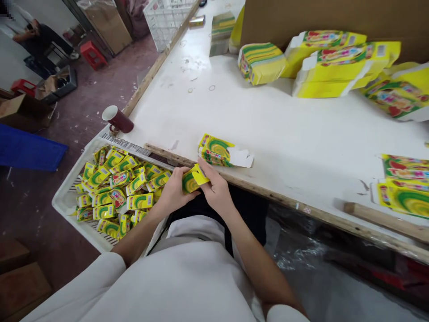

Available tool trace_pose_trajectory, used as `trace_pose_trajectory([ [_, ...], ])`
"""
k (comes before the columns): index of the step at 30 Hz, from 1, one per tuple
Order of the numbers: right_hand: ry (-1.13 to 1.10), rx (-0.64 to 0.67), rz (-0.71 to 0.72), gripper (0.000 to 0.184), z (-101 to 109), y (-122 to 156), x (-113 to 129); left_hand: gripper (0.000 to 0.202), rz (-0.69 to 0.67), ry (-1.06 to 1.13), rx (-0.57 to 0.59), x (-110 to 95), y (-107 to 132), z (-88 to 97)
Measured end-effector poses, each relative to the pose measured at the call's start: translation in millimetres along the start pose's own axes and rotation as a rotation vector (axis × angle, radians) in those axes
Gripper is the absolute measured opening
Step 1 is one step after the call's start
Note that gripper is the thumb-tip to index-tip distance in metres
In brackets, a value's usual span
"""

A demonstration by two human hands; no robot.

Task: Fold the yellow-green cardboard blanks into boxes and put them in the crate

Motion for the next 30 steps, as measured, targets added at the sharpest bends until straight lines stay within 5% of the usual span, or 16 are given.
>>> trace_pose_trajectory([
  [2, 0.044, 0.106, 0.049, 0.057, 0.7, 2.0, -1.6, 0.057, 0.034, -0.024, 0.008, 2.1, 0.6, 8.4],
  [9, 0.138, 0.306, 0.164, 0.025, 16.9, -0.9, 8.4, 0.055, -0.033, -0.042, 0.082, -5.8, -3.8, 28.3],
  [16, 0.092, 0.072, 0.149, 0.017, 9.9, -9.1, 14.0, 0.054, -0.033, -0.119, -0.032, -10.9, -2.5, 34.6],
  [23, -0.049, 0.042, 0.079, 0.052, -1.8, -9.4, 10.1, 0.055, -0.045, -0.153, -0.078, -8.0, -2.2, 32.5],
  [26, 0.009, 0.023, 0.052, 0.069, 4.0, -16.8, 3.1, 0.054, -0.016, -0.159, -0.067, 7.7, -2.1, 41.2],
  [30, 0.42, -0.213, 0.01, 0.063, 41.6, -30.7, -24.5, 0.064, 0.248, -0.419, -0.258, 67.2, 7.8, 83.3],
])
Point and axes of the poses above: each hand's wrist, its own y-axis away from the middle knuckle, its own z-axis out of the back of the hand, x = y × z, the point moved 4 cm from there along -y, towards the middle knuckle, and after that the axes turned 7 degrees about z, right-handed, at the moved point
